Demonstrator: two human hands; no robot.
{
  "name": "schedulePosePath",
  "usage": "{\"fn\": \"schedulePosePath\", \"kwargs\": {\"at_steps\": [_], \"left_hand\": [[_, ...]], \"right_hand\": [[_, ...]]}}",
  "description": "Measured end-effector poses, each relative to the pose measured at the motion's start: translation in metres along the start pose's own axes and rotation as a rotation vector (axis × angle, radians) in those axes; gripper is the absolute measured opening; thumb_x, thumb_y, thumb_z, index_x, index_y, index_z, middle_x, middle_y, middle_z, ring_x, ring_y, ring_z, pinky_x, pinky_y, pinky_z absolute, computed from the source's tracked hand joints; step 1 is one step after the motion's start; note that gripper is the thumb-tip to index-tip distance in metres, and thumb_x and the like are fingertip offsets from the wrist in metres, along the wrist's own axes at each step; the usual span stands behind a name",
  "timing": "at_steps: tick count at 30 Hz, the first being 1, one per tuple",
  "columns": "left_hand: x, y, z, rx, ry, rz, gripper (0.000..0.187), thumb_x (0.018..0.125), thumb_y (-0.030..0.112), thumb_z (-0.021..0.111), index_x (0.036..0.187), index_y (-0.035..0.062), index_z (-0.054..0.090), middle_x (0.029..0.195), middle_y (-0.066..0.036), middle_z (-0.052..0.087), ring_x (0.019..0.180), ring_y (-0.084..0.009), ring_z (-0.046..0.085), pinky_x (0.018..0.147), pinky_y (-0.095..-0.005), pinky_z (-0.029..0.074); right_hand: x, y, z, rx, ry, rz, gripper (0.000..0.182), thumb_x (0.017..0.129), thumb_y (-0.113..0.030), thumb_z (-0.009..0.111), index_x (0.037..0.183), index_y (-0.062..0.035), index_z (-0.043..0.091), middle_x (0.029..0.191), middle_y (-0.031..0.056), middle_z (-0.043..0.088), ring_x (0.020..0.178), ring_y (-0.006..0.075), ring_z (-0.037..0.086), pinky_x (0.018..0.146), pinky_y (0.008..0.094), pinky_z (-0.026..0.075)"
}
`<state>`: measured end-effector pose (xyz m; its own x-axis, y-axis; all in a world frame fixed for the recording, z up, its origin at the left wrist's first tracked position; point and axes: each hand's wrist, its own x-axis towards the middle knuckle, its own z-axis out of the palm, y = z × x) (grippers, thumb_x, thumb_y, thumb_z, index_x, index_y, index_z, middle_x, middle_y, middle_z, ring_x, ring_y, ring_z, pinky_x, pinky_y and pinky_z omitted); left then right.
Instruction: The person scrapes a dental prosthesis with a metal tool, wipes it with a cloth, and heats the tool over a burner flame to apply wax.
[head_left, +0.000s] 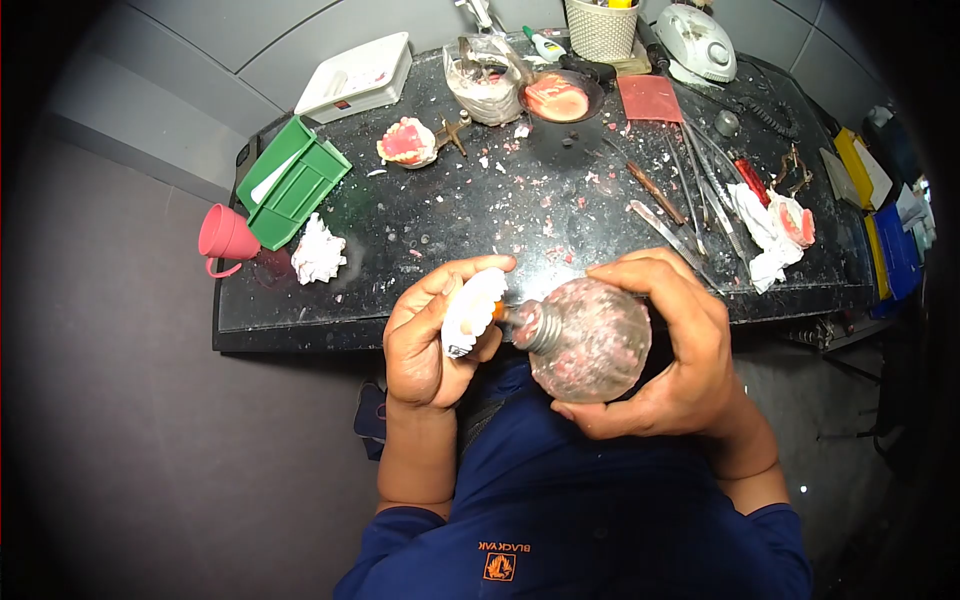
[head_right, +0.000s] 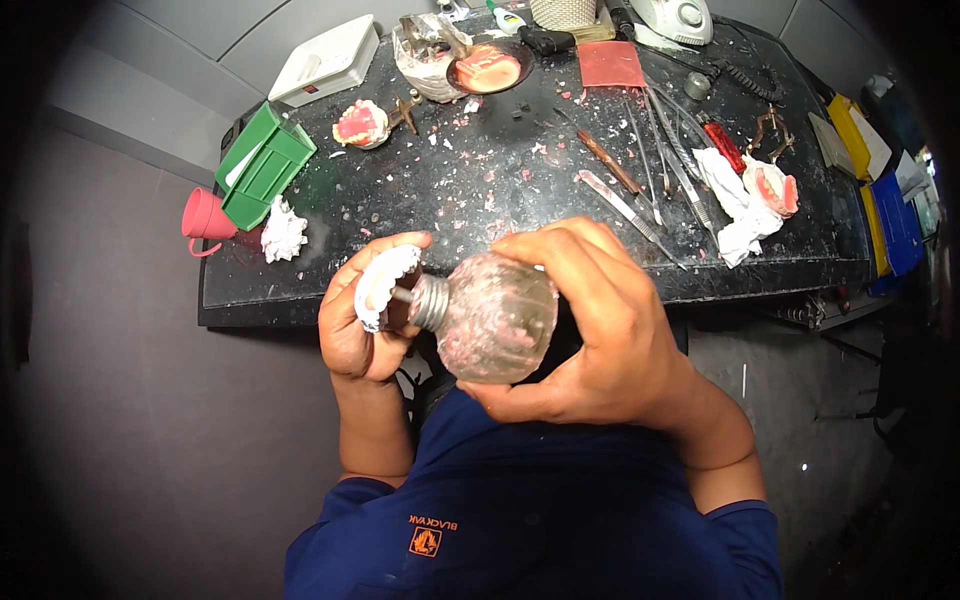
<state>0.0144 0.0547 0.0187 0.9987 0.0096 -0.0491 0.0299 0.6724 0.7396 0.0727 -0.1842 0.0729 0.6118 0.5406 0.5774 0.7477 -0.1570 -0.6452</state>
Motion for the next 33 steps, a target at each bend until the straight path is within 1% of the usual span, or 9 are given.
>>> {"fn": "schedulePosePath", "kwargs": {"at_steps": [4, 7, 13, 18, 22, 30, 33], "left_hand": [[0.0001, 0.0003, -0.0001, 0.03, -0.016, 0.026, 0.05, 0.107, 0.024, 0.051, 0.135, -0.0175, 0.051, 0.092, -0.013, 0.068, 0.065, -0.0103, 0.058, 0.05, -0.0227, 0.042], [-0.0005, 0.0007, 0.0009, 0.018, 0.013, 0.022, 0.05, 0.107, 0.024, 0.051, 0.135, -0.0174, 0.051, 0.092, -0.013, 0.068, 0.065, -0.0106, 0.059, 0.05, -0.0231, 0.043], [-0.0002, 0.0006, -0.0011, -0.009, -0.015, 0.01, 0.05, 0.107, 0.025, 0.05, 0.135, -0.0171, 0.052, 0.092, -0.013, 0.068, 0.065, -0.0103, 0.059, 0.049, -0.0233, 0.044], [-0.0004, 0.001, 0.0029, 0.071, 0.036, 0.051, 0.049, 0.107, 0.024, 0.049, 0.134, -0.0173, 0.052, 0.091, -0.011, 0.068, 0.065, -0.0093, 0.059, 0.05, -0.0224, 0.045], [0.0004, -0.0001, 0.0009, 0.012, -0.003, 0.042, 0.049, 0.107, 0.024, 0.049, 0.134, -0.0174, 0.052, 0.091, -0.01, 0.068, 0.065, -0.0091, 0.06, 0.051, -0.0222, 0.045], [0.0005, -0.0006, 0.0024, 0.083, 0.062, 0.074, 0.047, 0.107, 0.022, 0.05, 0.133, -0.0165, 0.053, 0.092, -0.01, 0.067, 0.066, -0.0088, 0.06, 0.051, -0.021, 0.045], [0.0001, -0.0008, 0.0022, 0.056, 0.036, 0.066, 0.047, 0.107, 0.022, 0.05, 0.133, -0.0164, 0.053, 0.094, -0.011, 0.068, 0.067, -0.0087, 0.06, 0.051, -0.0205, 0.045]], "right_hand": [[-0.0018, -0.003, 0.0047, 0.019, -0.047, 0.026, 0.067, 0.057, -0.025, 0.094, 0.11, 0.0025, 0.063, 0.1, 0.0169, 0.068, 0.09, 0.0326, 0.065, 0.085, 0.0403, 0.053], [-0.0015, -0.0017, 0.0065, 0.013, -0.024, 0.024, 0.067, 0.058, -0.025, 0.094, 0.11, 0.0028, 0.063, 0.1, 0.0169, 0.068, 0.09, 0.0327, 0.065, 0.085, 0.0402, 0.052], [-0.0022, -0.0015, 0.0061, 0.013, -0.03, 0.041, 0.067, 0.058, -0.025, 0.094, 0.11, 0.0028, 0.063, 0.1, 0.0167, 0.068, 0.089, 0.0326, 0.065, 0.085, 0.0398, 0.052], [-0.0035, -0.0026, 0.0067, 0.015, -0.045, 0.036, 0.067, 0.057, -0.025, 0.094, 0.11, 0.0027, 0.063, 0.099, 0.0162, 0.068, 0.089, 0.0323, 0.065, 0.084, 0.0398, 0.052], [-0.0018, 0.0006, 0.0055, -0.019, -0.008, 0.033, 0.067, 0.057, -0.025, 0.094, 0.11, 0.0028, 0.063, 0.098, 0.0163, 0.068, 0.087, 0.0322, 0.064, 0.083, 0.0398, 0.052], [-0.0023, -0.0025, 0.0087, 0.016, -0.053, 0.041, 0.067, 0.058, -0.026, 0.094, 0.109, 0.0027, 0.063, 0.098, 0.0168, 0.068, 0.086, 0.0323, 0.064, 0.083, 0.04, 0.052], [-0.0008, -0.0009, 0.0092, 0.015, -0.029, 0.039, 0.066, 0.058, -0.026, 0.094, 0.109, 0.0026, 0.063, 0.097, 0.0167, 0.067, 0.086, 0.0323, 0.064, 0.082, 0.0399, 0.052]]}}
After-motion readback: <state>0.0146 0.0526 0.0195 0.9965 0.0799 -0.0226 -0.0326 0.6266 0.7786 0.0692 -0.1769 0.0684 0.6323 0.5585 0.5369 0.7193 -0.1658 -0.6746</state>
